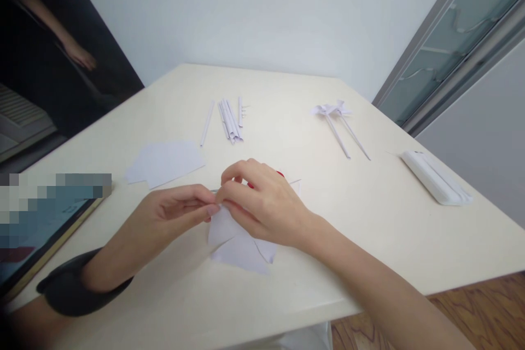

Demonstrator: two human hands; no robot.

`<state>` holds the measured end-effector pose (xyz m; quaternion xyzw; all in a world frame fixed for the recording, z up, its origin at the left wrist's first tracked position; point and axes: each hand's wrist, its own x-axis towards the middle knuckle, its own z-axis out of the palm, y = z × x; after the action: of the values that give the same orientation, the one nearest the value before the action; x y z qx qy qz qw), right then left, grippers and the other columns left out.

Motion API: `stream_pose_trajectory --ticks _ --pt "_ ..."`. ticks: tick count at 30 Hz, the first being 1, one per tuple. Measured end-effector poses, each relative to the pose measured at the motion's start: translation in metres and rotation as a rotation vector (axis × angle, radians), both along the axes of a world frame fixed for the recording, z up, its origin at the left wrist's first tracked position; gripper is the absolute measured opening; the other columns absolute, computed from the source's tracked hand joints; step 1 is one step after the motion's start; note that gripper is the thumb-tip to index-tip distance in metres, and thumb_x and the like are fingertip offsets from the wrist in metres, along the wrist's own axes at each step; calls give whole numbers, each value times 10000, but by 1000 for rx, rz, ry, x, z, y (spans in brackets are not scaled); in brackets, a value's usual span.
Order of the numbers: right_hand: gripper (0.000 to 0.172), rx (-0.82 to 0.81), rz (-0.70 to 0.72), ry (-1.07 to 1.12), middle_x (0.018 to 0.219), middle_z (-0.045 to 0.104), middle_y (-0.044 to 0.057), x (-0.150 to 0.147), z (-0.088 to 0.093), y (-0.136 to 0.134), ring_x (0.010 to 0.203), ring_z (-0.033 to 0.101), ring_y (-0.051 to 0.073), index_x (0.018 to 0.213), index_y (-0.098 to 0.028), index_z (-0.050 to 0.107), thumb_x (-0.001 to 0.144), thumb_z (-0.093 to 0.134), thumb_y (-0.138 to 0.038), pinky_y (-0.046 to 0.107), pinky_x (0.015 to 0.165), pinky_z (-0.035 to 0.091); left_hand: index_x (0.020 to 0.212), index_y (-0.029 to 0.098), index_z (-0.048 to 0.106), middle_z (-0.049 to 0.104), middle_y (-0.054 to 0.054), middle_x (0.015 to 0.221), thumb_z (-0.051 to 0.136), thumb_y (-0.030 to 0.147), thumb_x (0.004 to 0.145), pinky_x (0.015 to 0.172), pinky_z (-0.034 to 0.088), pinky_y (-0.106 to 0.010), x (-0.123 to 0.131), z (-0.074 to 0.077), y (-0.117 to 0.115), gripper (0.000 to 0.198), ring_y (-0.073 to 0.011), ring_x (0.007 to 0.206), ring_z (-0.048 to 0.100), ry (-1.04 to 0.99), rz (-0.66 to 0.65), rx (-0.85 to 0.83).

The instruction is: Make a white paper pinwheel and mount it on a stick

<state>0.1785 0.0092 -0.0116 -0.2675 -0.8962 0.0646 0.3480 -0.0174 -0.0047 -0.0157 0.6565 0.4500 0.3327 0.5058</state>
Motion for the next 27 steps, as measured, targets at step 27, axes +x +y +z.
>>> stream_pose_trajectory --ticks 27 --pt "12 -312 57 167 929 546 58 -3 2 -1 871 534 137 831 -147 575 836 567 -154 256 747 485 814 213 634 667 34 779 568 257 828 662 446 -221 -1 3 -6 80 -118 703 592 352 86 474"
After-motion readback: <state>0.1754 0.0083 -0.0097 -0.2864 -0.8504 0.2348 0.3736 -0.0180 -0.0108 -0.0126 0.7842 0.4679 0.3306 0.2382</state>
